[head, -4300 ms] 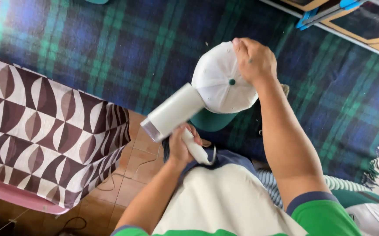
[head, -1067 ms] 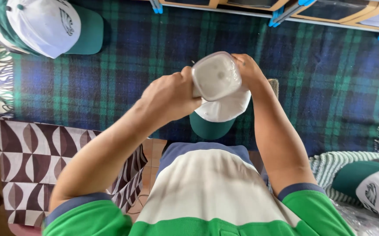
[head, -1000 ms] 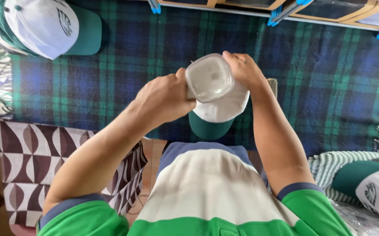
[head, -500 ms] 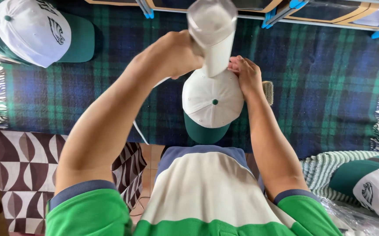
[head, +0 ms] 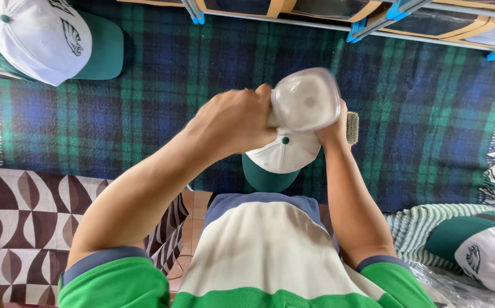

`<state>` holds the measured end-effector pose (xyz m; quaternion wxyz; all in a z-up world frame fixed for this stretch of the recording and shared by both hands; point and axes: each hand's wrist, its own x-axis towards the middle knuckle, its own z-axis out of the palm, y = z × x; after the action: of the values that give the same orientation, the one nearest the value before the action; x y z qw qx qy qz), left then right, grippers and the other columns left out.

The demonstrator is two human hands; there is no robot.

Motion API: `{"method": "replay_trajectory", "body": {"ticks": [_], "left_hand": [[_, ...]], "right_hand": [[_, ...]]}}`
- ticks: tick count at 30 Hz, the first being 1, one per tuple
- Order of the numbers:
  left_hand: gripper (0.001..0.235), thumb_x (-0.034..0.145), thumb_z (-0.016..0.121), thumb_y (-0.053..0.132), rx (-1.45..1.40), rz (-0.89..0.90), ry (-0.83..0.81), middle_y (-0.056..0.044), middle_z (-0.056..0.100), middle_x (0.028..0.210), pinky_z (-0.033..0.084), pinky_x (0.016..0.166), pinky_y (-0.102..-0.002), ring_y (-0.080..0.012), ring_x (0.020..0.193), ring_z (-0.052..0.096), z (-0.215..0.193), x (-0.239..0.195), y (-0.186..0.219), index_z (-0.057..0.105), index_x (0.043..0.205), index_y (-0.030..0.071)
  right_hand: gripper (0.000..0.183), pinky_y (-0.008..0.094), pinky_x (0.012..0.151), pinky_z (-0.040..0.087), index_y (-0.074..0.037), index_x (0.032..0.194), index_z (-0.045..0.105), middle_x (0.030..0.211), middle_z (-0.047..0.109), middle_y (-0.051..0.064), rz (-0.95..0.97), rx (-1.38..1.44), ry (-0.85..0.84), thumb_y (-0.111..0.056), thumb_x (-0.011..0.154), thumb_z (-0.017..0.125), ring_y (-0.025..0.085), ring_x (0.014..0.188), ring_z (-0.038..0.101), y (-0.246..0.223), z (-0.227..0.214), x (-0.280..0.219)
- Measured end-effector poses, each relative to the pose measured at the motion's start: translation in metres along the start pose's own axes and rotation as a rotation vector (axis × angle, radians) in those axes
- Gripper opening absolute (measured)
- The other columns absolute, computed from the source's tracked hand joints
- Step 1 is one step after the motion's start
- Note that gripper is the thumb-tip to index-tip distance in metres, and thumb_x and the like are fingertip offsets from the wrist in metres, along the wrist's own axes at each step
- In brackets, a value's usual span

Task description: The person cleans a white and green baseball cap placed on a cylindrical form. They first use a wooden brush to scrub the cap's surface, then use a hair dryer to blow air onto it while continuing to brush.

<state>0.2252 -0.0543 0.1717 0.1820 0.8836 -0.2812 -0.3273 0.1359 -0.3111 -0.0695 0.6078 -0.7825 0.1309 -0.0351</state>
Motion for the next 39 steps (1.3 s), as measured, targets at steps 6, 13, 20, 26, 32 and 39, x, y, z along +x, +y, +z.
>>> {"method": "replay_trajectory", "body": {"ticks": [6, 13, 20, 26, 32, 39], "left_hand": [[0.057, 0.081, 0.07, 0.036, 0.121, 0.158, 0.006, -0.02, 0.073, 0.084, 0.061, 0.066, -0.056, -0.0431, 0.078, 0.075, 0.004, 0.018, 0.012, 0.06, 0.123, -0.001], [0.055, 0.078, 0.069, 0.031, -0.016, 0.044, 0.042, -0.02, 0.073, 0.091, 0.06, 0.068, -0.059, -0.0458, 0.082, 0.074, 0.002, 0.049, -0.004, 0.06, 0.121, -0.001], [0.038, 0.087, 0.063, 0.031, -0.595, -0.51, -0.223, -0.009, 0.063, 0.081, 0.049, 0.056, -0.034, -0.02, 0.06, 0.06, -0.053, 0.029, -0.062, 0.058, 0.118, 0.009], [0.031, 0.08, 0.07, 0.032, -1.048, -0.522, -0.162, -0.011, 0.056, 0.061, 0.055, 0.045, -0.04, -0.0227, 0.047, 0.058, 0.042, 0.037, -0.171, 0.058, 0.087, 0.004], [0.045, 0.078, 0.077, 0.025, -1.095, -0.485, -0.052, -0.013, 0.061, 0.062, 0.056, 0.042, -0.04, -0.0242, 0.044, 0.061, 0.057, -0.01, -0.186, 0.065, 0.11, -0.004], [0.057, 0.079, 0.078, 0.013, -1.036, -0.331, 0.003, -0.016, 0.061, 0.064, 0.057, 0.041, -0.04, -0.0259, 0.041, 0.061, 0.02, -0.014, -0.14, 0.058, 0.128, -0.009]], "right_hand": [[0.024, 0.05, 0.086, 0.051, -0.012, 0.115, 0.074, 0.1, 0.073, 0.012, 0.142, -0.2, -0.004, -0.028, 0.1, 0.064, 0.03, 0.099, 0.065, -0.044, 0.0, -0.006], [0.036, 0.05, 0.08, 0.053, -0.023, 0.105, 0.076, 0.088, 0.073, 0.007, 0.406, -0.498, 0.035, -0.046, 0.1, 0.049, 0.037, 0.087, 0.069, -0.087, 0.002, -0.002], [0.056, 0.042, 0.1, 0.042, -0.018, 0.138, 0.063, 0.143, 0.062, 0.006, 0.137, -0.478, -0.289, -0.05, 0.104, 0.032, 0.031, 0.132, 0.056, -0.129, 0.028, -0.003], [0.052, 0.053, 0.106, 0.045, -0.01, 0.13, 0.071, 0.126, 0.071, 0.018, 0.201, -0.425, -0.366, -0.048, 0.11, 0.042, 0.044, 0.121, 0.062, -0.147, 0.029, 0.023], [0.036, 0.043, 0.102, 0.051, -0.026, 0.127, 0.074, 0.122, 0.073, 0.002, 0.137, -0.486, -0.235, -0.045, 0.11, 0.05, 0.027, 0.115, 0.066, -0.103, 0.027, 0.027], [0.029, 0.049, 0.093, 0.054, -0.012, 0.13, 0.073, 0.119, 0.073, 0.016, -0.112, -0.425, -0.149, -0.027, 0.113, 0.054, 0.04, 0.111, 0.068, -0.108, 0.031, 0.003]]}}
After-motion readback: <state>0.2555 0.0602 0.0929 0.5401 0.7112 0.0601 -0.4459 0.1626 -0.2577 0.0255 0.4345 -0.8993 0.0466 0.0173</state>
